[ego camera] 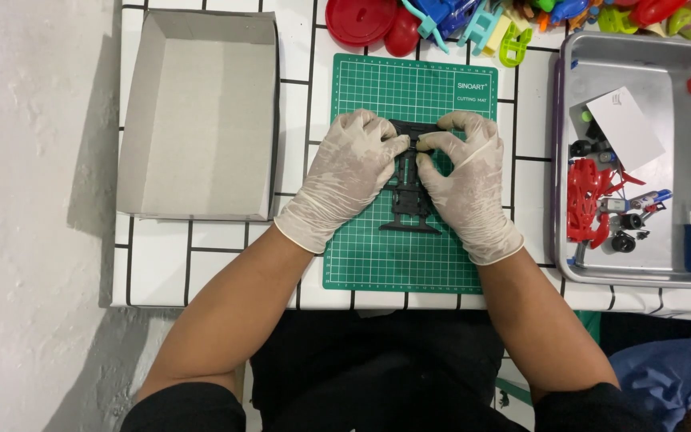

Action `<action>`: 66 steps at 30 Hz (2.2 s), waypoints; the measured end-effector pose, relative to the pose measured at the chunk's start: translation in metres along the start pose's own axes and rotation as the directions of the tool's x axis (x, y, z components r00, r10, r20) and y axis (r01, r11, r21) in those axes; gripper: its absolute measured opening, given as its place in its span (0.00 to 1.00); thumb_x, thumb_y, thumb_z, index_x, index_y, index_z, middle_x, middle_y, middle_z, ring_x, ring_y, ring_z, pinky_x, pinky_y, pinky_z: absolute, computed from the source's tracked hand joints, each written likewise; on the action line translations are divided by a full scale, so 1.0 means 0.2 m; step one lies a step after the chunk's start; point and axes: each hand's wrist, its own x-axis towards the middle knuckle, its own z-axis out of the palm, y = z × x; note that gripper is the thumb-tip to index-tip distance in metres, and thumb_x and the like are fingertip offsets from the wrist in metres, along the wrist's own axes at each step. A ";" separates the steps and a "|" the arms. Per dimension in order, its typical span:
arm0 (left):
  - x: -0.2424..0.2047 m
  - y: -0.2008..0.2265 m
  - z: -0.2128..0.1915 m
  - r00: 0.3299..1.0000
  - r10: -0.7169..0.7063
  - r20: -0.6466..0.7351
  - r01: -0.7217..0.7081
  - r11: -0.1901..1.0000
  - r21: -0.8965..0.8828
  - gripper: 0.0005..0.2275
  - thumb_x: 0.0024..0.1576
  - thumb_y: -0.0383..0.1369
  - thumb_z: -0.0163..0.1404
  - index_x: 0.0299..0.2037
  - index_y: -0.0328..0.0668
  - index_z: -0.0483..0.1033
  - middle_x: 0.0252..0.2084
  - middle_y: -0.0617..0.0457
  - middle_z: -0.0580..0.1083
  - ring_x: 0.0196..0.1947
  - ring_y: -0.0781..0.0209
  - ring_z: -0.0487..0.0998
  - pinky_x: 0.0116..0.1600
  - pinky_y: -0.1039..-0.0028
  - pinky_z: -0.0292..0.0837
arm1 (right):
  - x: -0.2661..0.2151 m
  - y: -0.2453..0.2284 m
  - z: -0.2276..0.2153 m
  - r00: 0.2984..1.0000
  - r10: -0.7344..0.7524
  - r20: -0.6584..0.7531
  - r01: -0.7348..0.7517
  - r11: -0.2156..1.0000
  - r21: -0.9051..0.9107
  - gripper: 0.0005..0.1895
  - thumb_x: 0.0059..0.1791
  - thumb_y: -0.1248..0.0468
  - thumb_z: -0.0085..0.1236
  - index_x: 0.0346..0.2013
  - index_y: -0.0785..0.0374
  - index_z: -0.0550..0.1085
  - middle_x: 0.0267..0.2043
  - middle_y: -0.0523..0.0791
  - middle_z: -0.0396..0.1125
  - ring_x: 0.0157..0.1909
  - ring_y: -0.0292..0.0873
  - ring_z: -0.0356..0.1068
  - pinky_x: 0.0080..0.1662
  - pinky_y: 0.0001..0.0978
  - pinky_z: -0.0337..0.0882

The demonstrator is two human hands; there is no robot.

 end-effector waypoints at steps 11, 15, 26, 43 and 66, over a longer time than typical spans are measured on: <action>0.02 0.03 -0.02 1.000 -0.015 -0.012 0.014 0.998 -0.063 0.04 0.62 0.36 0.49 0.35 0.52 0.73 0.37 0.59 0.65 0.41 0.59 0.66 0.49 0.65 0.61 | -0.01 0.02 0.03 1.000 0.006 -0.025 -0.007 1.000 -0.024 0.09 0.45 0.68 0.68 0.36 0.52 0.79 0.50 0.44 0.65 0.59 0.52 0.65 0.55 0.47 0.65; 0.00 0.02 0.02 0.999 -0.032 -0.014 0.031 0.996 -0.089 0.06 0.60 0.42 0.49 0.36 0.54 0.73 0.37 0.60 0.66 0.43 0.59 0.69 0.48 0.65 0.65 | -0.02 -0.01 0.03 1.000 0.020 -0.017 -0.021 0.998 -0.060 0.09 0.45 0.68 0.68 0.36 0.52 0.79 0.49 0.43 0.65 0.58 0.51 0.66 0.54 0.47 0.66; 0.02 0.03 -0.02 0.999 -0.039 0.034 0.043 0.992 -0.121 0.07 0.60 0.41 0.50 0.42 0.51 0.73 0.37 0.59 0.65 0.43 0.57 0.70 0.47 0.64 0.67 | -0.01 -0.01 0.02 0.999 -0.014 -0.039 0.012 0.999 -0.032 0.11 0.44 0.69 0.68 0.38 0.53 0.78 0.52 0.45 0.65 0.60 0.53 0.65 0.55 0.48 0.66; 0.03 0.03 -0.04 1.000 -0.026 0.007 0.026 0.990 -0.139 0.06 0.58 0.38 0.53 0.40 0.49 0.74 0.36 0.57 0.66 0.40 0.55 0.71 0.44 0.64 0.68 | 0.00 0.00 0.03 0.998 -0.036 -0.050 0.036 0.999 -0.006 0.11 0.44 0.69 0.68 0.39 0.54 0.78 0.52 0.45 0.67 0.59 0.54 0.67 0.54 0.48 0.68; 0.03 -0.02 -0.01 0.999 -0.029 0.039 0.035 0.984 -0.176 0.14 0.62 0.37 0.51 0.58 0.50 0.72 0.46 0.55 0.69 0.52 0.53 0.72 0.53 0.62 0.70 | -0.01 0.03 0.00 0.986 -0.073 -0.152 0.088 0.992 0.093 0.17 0.46 0.77 0.50 0.44 0.56 0.77 0.52 0.49 0.68 0.59 0.56 0.68 0.57 0.52 0.69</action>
